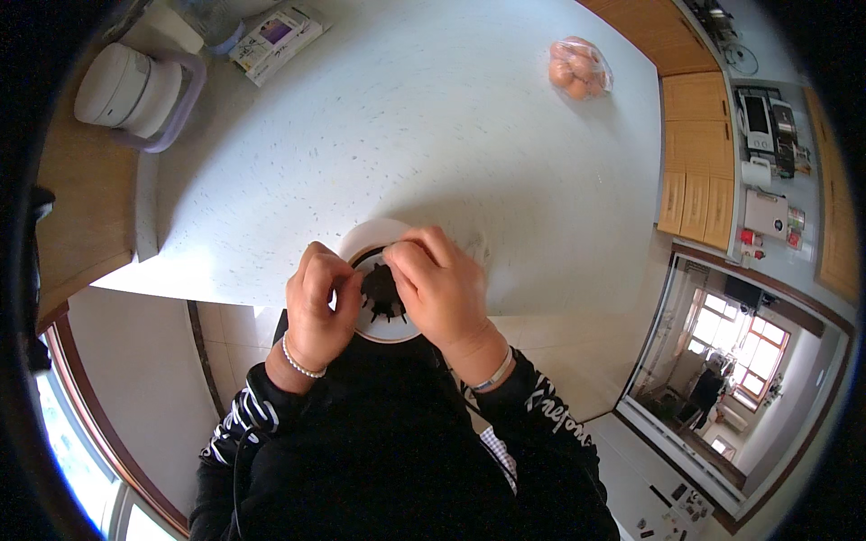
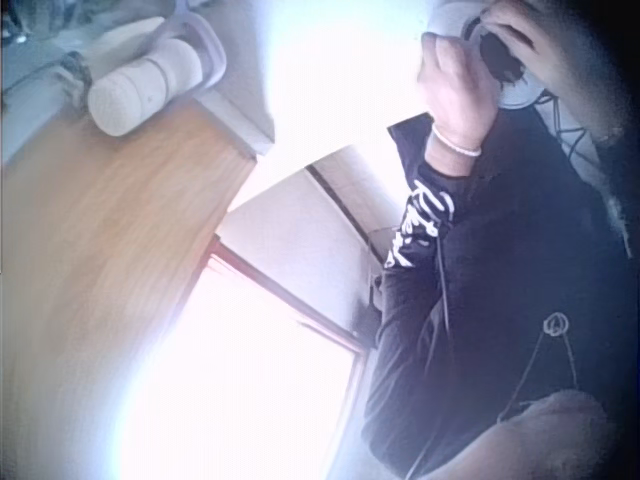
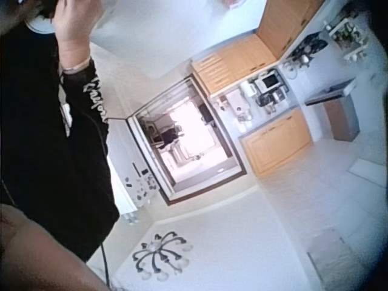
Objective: The person cleans the interior of a small white cylindrical appliance with a tissue, then places a circular filter insert into the opening and presses it down. They continue to adjust the filter and the appliance's lid, ensuring the parts are seated correctly.
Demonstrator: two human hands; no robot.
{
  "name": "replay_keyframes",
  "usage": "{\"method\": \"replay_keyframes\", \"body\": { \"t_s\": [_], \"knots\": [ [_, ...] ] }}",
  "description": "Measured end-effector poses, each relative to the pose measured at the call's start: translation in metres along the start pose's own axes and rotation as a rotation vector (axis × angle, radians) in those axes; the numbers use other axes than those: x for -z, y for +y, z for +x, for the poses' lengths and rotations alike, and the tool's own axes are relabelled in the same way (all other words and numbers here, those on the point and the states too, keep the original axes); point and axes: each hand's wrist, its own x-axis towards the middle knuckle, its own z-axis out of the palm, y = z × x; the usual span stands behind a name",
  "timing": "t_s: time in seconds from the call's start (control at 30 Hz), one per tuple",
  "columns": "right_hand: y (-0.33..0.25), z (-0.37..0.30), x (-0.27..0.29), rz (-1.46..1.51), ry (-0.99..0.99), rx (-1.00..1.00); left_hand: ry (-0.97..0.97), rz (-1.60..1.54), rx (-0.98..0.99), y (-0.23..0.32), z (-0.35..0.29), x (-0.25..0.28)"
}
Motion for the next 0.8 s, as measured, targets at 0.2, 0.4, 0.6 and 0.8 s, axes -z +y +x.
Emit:
{"method": "replay_keyframes", "body": {
  "t_s": [0.2, 0.4, 0.6, 0.8],
  "knots": [
    [-0.001, 0.008, 0.002, 0.04, -0.107, -0.123, 0.032, -0.149, 0.12, -0.003, 0.0, -0.005],
    [0.013, 0.017, 0.005, 0.296, -0.298, -0.392, -0.001, -0.352, 0.36, -0.001, 0.0, -0.003],
    [0.029, 0.023, 0.003, 0.868, -0.455, -0.684, -0.014, -0.645, 0.376, -0.006, 0.006, -0.011],
    [0.031, 0.018, -0.002, 0.82, -0.439, -0.546, -0.112, -0.726, 0.388, -0.012, 0.008, -0.009]
  ]
}}
